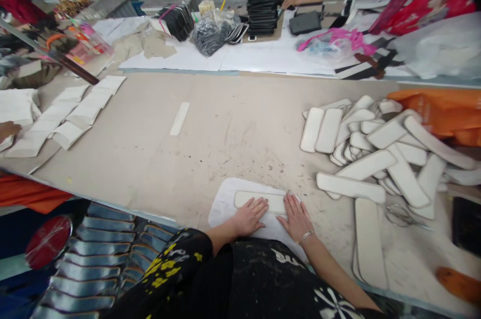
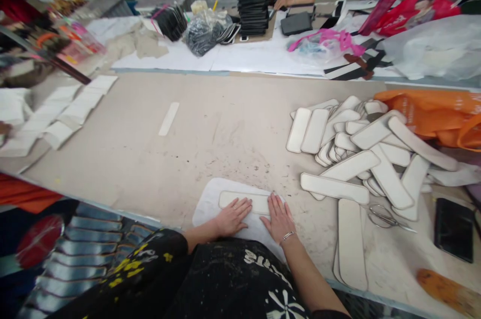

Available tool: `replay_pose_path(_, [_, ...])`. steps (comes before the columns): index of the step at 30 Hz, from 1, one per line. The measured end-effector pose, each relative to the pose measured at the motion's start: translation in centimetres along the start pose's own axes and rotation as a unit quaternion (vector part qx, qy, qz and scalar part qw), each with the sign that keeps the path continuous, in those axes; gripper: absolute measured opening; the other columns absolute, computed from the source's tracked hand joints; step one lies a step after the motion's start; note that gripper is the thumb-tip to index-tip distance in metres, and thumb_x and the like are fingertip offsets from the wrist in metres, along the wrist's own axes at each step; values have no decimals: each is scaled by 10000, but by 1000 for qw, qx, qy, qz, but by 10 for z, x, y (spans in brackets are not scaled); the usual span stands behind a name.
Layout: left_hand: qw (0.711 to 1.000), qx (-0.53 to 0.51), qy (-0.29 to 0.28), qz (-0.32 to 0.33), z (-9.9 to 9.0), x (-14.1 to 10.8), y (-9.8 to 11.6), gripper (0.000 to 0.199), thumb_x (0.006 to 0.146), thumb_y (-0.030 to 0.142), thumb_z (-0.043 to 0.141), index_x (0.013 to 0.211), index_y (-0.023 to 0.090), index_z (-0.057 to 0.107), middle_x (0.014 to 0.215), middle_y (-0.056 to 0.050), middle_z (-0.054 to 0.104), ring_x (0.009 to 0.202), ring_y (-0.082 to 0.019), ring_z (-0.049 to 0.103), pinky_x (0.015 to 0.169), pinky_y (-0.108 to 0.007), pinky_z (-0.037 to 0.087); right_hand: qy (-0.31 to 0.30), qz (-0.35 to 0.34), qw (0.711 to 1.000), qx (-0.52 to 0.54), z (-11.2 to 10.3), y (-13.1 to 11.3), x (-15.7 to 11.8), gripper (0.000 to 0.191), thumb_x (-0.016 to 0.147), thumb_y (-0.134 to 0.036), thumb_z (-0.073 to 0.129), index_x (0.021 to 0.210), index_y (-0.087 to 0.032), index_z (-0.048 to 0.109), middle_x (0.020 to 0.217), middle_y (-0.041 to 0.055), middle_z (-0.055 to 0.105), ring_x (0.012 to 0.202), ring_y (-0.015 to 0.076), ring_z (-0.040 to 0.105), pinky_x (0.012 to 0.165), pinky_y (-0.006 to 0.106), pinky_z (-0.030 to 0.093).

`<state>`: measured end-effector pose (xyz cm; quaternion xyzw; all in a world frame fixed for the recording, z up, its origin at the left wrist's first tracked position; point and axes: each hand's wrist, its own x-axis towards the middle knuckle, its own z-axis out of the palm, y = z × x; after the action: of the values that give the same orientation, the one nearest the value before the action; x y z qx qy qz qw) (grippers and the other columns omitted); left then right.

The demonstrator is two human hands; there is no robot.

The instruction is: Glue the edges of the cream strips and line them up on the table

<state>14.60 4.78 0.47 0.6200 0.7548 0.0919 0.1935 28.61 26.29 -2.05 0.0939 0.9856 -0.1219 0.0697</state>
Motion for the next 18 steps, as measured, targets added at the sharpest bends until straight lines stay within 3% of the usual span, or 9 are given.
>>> replay_pose_path(3, [996, 34, -24, -80, -5, -42, -26, 697, 981, 527, 381, 1524, 114, 242, 1584, -160, 246, 1487, -277, 145, 1201, -461, 147, 13, -4, 1000, -10, 4, 1, -1, 708, 959, -522, 328, 1502, -71, 267, 1588, 153, 272, 1479, 290, 185, 1189, 521, 184])
replay_pose_path(6, [989, 54, -50, -131, -11, -66, -37, 689, 980, 506, 388, 1528, 117, 240, 1589, -162, 224, 1487, -290, 139, 1196, -470, 162, 30, -8, 999, -14, 9, 2, -1, 722, 963, -535, 306, 1518, -84, 213, 1585, 151, 282, 1477, 290, 191, 1182, 526, 200])
replay_pose_path(10, [984, 34, -67, -162, -17, -67, -31, 675, 976, 464, 402, 1532, 123, 233, 1597, -153, 196, 1488, -301, 128, 1197, -487, 162, 36, -3, 999, -7, 13, 4, -1, 741, 957, -542, 318, 1535, -114, 137, 1586, 147, 283, 1479, 286, 188, 1180, 533, 203])
replay_pose_path(15, [980, -12, -79, -182, -32, -58, -24, 653, 959, 411, 421, 1525, 128, 261, 1599, -142, 187, 1488, -300, 133, 1194, -509, 178, -7, 17, 1000, 14, 7, 2, 2, 707, 946, -512, 367, 1512, -106, 253, 1589, 147, 278, 1481, 288, 184, 1181, 531, 199])
replay_pose_path(18, [976, -38, -74, -200, -43, -55, -23, 612, 942, 361, 450, 1496, 126, 338, 1590, -137, 233, 1477, -302, 183, 1187, -508, 217, 5, 30, 997, 64, 2, 1, 7, 666, 933, -471, 402, 1491, -117, 315, 1570, 168, 316, 1459, 301, 244, 1163, 536, 244])
